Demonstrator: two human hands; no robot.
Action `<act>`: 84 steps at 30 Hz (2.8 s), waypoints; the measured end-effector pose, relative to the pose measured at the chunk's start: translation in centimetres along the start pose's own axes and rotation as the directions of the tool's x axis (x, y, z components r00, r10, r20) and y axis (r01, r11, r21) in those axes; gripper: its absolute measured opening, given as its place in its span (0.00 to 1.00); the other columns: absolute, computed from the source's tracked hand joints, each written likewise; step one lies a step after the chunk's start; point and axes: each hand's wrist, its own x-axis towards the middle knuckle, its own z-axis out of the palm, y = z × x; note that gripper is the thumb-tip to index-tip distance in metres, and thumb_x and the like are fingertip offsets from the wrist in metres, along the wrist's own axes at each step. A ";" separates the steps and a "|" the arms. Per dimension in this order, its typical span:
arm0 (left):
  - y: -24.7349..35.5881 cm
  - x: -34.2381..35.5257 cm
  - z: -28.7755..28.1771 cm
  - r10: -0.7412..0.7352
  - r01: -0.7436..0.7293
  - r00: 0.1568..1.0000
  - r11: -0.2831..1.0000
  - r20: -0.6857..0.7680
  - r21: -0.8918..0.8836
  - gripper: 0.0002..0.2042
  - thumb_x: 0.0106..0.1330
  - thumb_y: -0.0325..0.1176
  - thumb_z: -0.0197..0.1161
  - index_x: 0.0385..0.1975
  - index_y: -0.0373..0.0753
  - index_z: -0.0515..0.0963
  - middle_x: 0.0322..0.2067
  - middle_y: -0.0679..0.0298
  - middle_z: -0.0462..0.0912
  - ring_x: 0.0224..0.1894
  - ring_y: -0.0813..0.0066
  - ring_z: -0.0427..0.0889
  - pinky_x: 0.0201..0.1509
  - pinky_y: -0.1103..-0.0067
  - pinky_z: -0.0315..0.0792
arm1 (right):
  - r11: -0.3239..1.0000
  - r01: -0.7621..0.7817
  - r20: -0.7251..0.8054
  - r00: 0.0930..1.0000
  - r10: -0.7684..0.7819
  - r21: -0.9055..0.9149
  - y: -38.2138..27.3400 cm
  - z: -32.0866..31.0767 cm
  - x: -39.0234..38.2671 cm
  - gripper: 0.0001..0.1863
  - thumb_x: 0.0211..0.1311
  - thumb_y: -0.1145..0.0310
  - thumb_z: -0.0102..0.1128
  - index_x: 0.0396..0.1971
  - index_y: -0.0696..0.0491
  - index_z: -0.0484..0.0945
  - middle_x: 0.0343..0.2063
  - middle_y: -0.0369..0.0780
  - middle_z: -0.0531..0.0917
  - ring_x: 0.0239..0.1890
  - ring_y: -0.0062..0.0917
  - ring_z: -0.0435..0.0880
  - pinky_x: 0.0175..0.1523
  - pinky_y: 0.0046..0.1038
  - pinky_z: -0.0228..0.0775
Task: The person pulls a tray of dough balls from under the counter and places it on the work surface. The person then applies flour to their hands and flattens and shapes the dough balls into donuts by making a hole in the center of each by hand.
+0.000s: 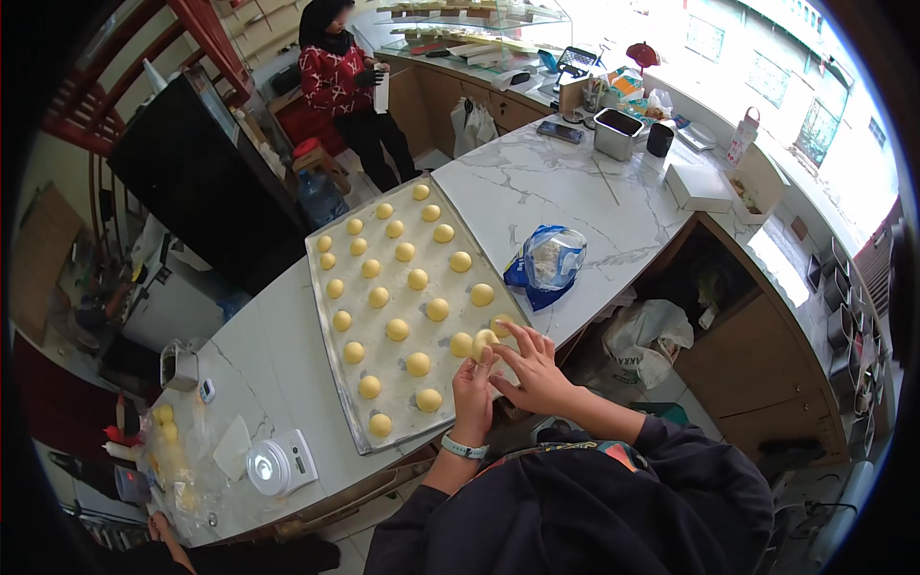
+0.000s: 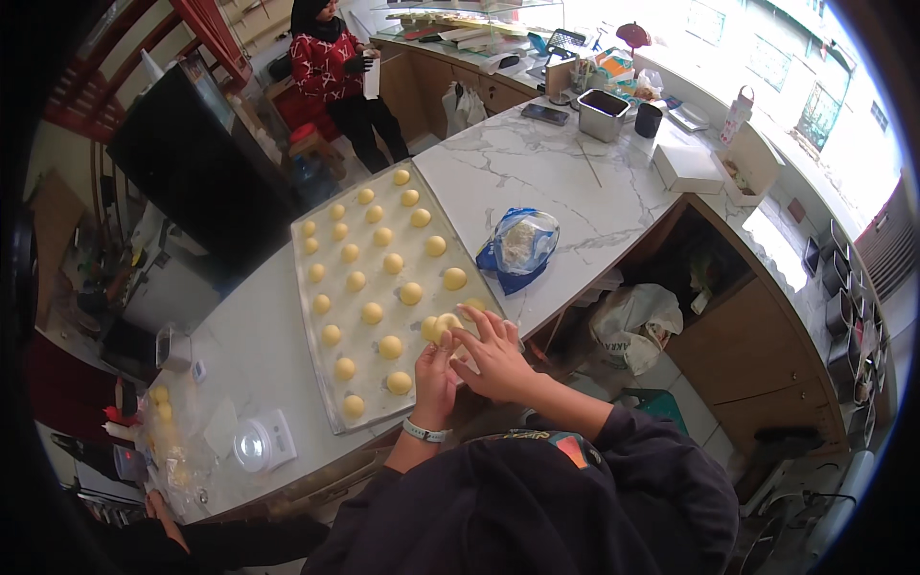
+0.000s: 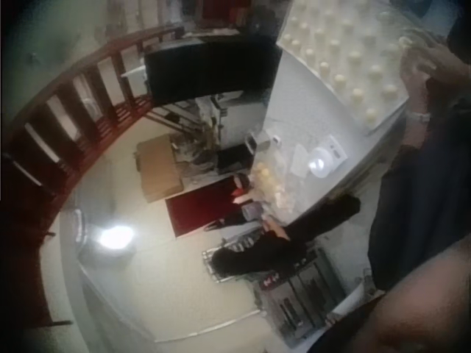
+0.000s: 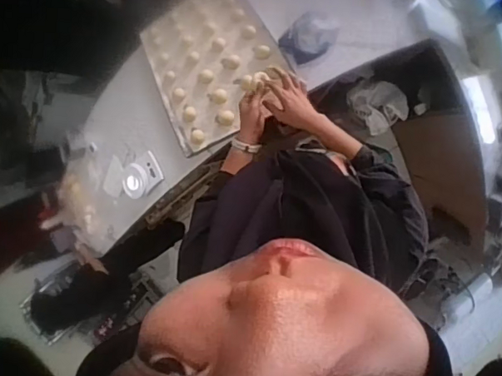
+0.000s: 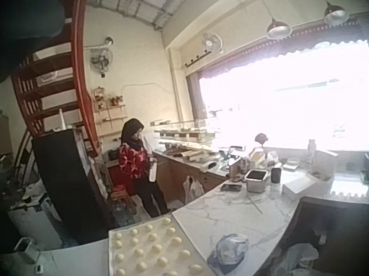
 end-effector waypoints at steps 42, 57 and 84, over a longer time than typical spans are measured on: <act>4.6 0.1 1.0 -0.081 0.073 0.982 0.996 0.172 0.054 0.10 0.58 0.24 0.61 0.40 0.29 0.75 0.34 0.58 0.81 0.36 0.73 0.81 0.41 0.80 0.77 | 0.304 -0.383 0.331 0.920 0.211 0.872 1.0 -4.4 3.1 0.18 0.52 0.76 0.63 0.45 0.58 0.76 0.38 0.35 0.80 0.40 0.17 0.77 0.47 0.20 0.70; 6.0 -0.4 0.8 -0.262 0.260 0.923 0.965 0.282 0.046 0.10 0.60 0.30 0.61 0.37 0.30 0.77 0.30 0.61 0.81 0.30 0.78 0.81 0.36 0.85 0.75 | 0.258 -0.436 0.410 0.900 0.148 0.862 1.1 -5.3 3.4 0.16 0.51 0.78 0.62 0.42 0.62 0.76 0.36 0.39 0.81 0.40 0.19 0.79 0.48 0.19 0.70; 6.4 -0.1 0.7 -0.196 0.166 0.958 0.975 0.208 0.150 0.10 0.60 0.28 0.61 0.38 0.29 0.77 0.33 0.58 0.81 0.32 0.75 0.82 0.37 0.80 0.78 | 0.231 -0.430 0.401 0.901 0.163 0.873 1.1 -4.7 3.0 0.28 0.50 0.78 0.64 0.53 0.58 0.67 0.32 0.36 0.79 0.37 0.16 0.78 0.46 0.19 0.70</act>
